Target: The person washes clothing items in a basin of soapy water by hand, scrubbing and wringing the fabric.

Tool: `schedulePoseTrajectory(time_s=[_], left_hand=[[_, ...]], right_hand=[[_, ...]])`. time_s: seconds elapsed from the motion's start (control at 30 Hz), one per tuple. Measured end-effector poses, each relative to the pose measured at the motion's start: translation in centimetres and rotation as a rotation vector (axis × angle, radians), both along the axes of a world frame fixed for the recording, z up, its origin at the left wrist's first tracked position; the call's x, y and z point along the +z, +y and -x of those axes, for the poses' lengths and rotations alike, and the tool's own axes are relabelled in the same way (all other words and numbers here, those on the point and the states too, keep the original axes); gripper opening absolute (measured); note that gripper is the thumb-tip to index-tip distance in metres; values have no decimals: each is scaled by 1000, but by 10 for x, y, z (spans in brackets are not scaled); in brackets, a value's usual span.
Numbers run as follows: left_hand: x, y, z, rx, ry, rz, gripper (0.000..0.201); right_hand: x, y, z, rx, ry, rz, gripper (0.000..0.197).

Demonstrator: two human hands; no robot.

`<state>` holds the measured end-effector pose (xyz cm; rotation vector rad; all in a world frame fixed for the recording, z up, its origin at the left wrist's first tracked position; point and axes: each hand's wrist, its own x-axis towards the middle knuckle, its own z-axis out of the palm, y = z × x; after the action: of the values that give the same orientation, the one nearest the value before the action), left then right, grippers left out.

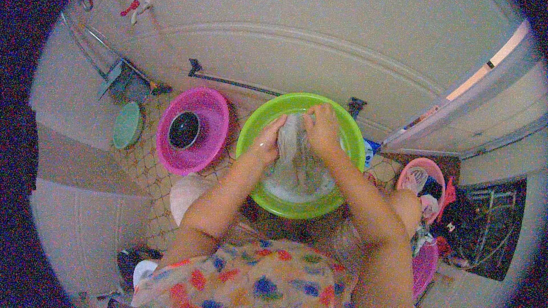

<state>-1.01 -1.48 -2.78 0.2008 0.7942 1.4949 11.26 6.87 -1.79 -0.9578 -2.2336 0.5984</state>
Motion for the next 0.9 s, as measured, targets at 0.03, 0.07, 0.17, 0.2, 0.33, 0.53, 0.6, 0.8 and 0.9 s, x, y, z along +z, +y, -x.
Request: schedulePoseTrajectory(time_s=[0.03, 0.07, 0.17, 0.2, 0.33, 0.53, 0.6, 0.8, 0.9], left_hand=[[-3, -1, 5, 29, 55, -28, 28], [-6, -2, 10, 59, 110, -54, 27], [-9, -1, 20, 39, 156, -75, 26], [-8, 0, 22, 31, 190, -74, 26], [1, -3, 26, 31, 291, -47, 26], [-22, -8, 32, 58, 915, 179, 38], [-37, -11, 32, 18, 1110, 245, 47], [-48, -19, 13, -293, 1189, 313, 37], [-77, -19, 13, -201, 1129, 249, 23]], right_hand=[[9, -3, -1, 65, -69, 212, 27], [13, -7, -1, 132, -139, 423, 26], [-7, -20, -7, 279, 3, 714, 22], [-20, -17, -9, 335, -10, 753, 21], [-32, -12, -20, 377, -18, 764, 19], [-40, 0, -32, 192, 305, 1025, 25], [-40, -2, -32, 150, 434, 1111, 26], [-22, -6, -38, 154, 592, 1223, 30], [-17, -4, -35, 184, 621, 1283, 29]])
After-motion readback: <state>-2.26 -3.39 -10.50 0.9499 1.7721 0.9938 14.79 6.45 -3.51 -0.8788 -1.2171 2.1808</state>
